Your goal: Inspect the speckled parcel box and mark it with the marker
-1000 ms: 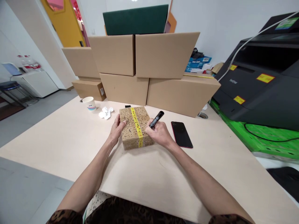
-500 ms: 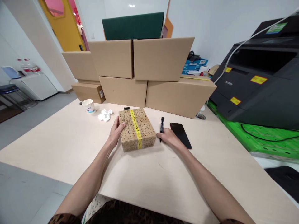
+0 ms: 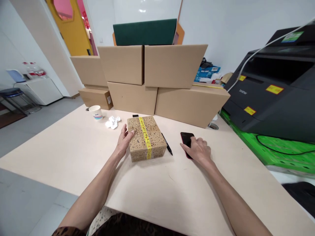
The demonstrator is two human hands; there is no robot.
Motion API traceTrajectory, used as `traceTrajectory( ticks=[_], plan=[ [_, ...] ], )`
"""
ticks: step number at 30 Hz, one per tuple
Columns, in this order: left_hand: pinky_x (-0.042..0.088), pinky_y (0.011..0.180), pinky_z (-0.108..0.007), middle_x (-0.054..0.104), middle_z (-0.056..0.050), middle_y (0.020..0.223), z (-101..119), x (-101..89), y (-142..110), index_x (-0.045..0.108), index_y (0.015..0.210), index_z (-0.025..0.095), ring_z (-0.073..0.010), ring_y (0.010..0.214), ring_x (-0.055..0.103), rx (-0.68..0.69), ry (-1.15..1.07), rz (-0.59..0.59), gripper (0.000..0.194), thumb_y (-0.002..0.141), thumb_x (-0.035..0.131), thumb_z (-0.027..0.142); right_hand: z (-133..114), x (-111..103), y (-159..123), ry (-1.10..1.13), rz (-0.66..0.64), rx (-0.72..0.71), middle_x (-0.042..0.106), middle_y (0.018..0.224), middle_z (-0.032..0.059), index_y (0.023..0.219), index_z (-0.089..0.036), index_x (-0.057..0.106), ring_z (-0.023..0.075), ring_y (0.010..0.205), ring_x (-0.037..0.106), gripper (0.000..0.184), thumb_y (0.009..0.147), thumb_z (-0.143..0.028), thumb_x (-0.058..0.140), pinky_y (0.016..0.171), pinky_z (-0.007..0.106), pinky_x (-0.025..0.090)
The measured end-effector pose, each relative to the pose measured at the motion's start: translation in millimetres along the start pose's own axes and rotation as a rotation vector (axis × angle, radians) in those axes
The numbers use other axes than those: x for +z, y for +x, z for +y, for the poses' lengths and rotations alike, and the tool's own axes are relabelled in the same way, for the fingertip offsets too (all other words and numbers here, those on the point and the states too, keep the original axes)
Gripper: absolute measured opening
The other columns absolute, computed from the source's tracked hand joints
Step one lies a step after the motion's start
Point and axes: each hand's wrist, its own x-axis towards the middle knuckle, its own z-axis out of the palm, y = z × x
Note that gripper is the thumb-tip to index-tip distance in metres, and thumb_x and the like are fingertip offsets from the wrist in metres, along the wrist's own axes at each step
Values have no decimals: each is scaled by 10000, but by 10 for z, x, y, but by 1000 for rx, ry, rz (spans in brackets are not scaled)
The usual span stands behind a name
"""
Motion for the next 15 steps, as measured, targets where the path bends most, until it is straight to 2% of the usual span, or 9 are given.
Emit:
traceTrajectory(
  ticks=[5, 10, 12, 15],
  plan=[
    [350, 1232, -530, 398, -225, 1614, 19, -1, -21, 256, 1613, 188, -392, 1535, 335, 0, 6, 30, 1040, 783, 822, 460, 229, 62, 121, 65, -118, 110, 615, 1321, 278, 1449, -148, 487, 463, 1266, 589, 891, 819, -778, 517, 937, 535, 503],
    [341, 1224, -560, 286, -193, 1677, 17, -12, -18, 342, 1569, 262, -412, 1541, 312, 78, 57, 97, 975, 760, 841, 479, 323, 77, 239, 251, -146, 145, 614, 1335, 329, 1476, -42, 407, 470, 1266, 600, 1110, 677, -757, 692, 958, 515, 508],
    [346, 1216, -560, 301, -188, 1670, 13, -13, -4, 367, 1551, 263, -405, 1523, 343, 129, 76, 128, 924, 777, 820, 487, 352, 85, 256, 362, -114, 175, 666, 1260, 310, 1425, -50, 459, 453, 1173, 656, 1081, 624, -710, 761, 903, 501, 536],
    [315, 1224, -557, 358, -155, 1646, 43, -11, 5, 413, 1515, 289, -372, 1500, 378, 253, 82, 179, 794, 829, 763, 484, 369, 115, 222, 601, -58, 190, 748, 947, 198, 1141, -122, 639, 395, 900, 720, 789, 561, -620, 834, 722, 465, 567]
  ],
)
